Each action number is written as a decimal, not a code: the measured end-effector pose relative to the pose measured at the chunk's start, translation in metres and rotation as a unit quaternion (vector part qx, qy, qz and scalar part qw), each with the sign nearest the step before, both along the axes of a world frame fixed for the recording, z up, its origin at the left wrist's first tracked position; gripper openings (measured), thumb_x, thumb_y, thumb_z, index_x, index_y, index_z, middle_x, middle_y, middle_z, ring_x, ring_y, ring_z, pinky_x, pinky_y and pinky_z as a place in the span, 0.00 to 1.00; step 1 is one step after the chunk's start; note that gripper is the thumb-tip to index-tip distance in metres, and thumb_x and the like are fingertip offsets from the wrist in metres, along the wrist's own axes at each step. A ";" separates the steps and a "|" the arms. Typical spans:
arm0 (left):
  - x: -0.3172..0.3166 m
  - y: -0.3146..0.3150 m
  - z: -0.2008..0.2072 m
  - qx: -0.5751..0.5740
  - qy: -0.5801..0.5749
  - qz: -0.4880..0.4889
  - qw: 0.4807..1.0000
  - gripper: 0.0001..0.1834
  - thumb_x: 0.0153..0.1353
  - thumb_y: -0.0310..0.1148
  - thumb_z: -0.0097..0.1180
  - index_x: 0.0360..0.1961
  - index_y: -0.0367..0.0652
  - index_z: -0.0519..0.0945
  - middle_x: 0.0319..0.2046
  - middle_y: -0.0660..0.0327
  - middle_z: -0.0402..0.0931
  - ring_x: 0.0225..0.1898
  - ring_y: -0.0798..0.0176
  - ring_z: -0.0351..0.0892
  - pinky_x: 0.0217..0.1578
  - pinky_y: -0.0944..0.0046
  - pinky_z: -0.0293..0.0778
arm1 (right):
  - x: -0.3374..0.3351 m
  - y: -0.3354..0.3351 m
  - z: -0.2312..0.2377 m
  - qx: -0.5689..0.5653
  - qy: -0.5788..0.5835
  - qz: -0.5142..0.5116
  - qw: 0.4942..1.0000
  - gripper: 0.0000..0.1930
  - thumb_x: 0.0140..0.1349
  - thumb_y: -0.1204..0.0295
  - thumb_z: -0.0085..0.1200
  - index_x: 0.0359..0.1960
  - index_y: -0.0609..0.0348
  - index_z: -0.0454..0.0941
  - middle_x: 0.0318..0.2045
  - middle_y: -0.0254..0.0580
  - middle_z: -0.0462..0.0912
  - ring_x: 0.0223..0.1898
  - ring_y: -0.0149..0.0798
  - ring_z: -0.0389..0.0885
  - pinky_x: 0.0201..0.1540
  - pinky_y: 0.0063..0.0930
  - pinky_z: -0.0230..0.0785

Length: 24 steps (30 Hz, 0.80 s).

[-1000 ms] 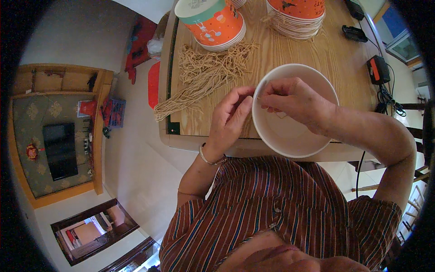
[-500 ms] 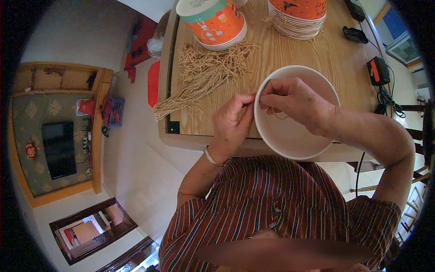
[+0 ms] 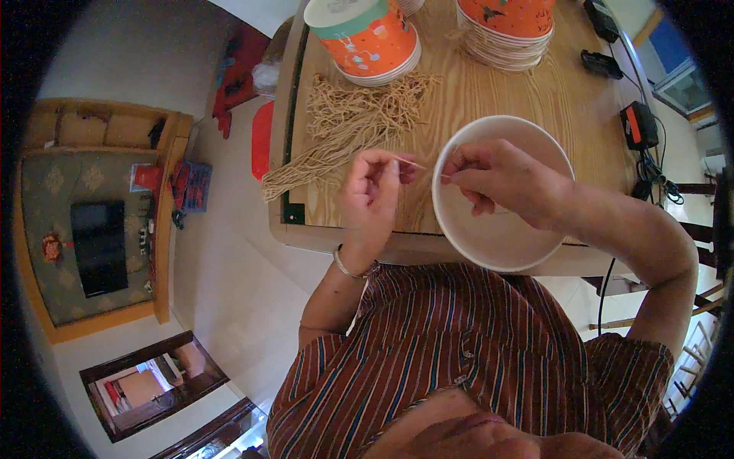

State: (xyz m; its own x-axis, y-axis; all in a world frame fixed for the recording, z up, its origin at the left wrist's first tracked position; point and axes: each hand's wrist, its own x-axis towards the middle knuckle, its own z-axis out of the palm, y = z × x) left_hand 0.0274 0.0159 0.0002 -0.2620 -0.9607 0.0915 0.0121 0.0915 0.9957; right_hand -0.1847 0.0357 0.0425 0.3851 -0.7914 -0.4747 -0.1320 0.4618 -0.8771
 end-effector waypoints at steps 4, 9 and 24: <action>0.003 -0.003 0.013 -0.164 -0.008 0.028 0.986 0.05 0.67 0.19 0.45 0.41 0.38 0.71 0.43 0.53 0.79 0.46 0.64 0.77 0.49 0.62 0.73 | -0.001 0.003 0.004 -0.064 0.026 0.035 0.997 0.07 0.65 0.72 0.50 0.40 0.62 0.77 0.24 0.30 0.74 0.25 0.23 0.70 0.27 0.19 0.65; -0.007 -0.018 0.033 -0.301 -0.070 -0.122 0.943 0.06 0.65 0.21 0.50 0.42 0.40 0.73 0.44 0.56 0.80 0.46 0.60 0.79 0.49 0.61 0.73 | 0.002 0.004 -0.015 -0.245 0.045 0.035 0.968 0.09 0.66 0.70 0.50 0.41 0.62 0.77 0.27 0.30 0.76 0.29 0.24 0.72 0.34 0.21 0.68; -0.024 -0.057 0.057 -0.325 -0.225 -0.259 0.881 0.05 0.61 0.28 0.58 0.38 0.44 0.80 0.36 0.61 0.81 0.38 0.61 0.81 0.40 0.64 0.76 | 0.001 0.029 0.010 -0.590 0.342 0.139 0.718 0.21 0.49 0.72 0.53 0.47 0.63 0.69 0.34 0.41 0.74 0.34 0.42 0.80 0.30 0.34 0.79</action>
State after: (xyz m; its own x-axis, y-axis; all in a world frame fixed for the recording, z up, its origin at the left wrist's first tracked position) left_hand 0.0029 -0.0410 0.0570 -0.8004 -0.4846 0.3528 -0.1631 0.7425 0.6497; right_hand -0.1833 0.0652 0.0529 0.6024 -0.7354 0.3102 -0.6618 -0.6775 -0.3210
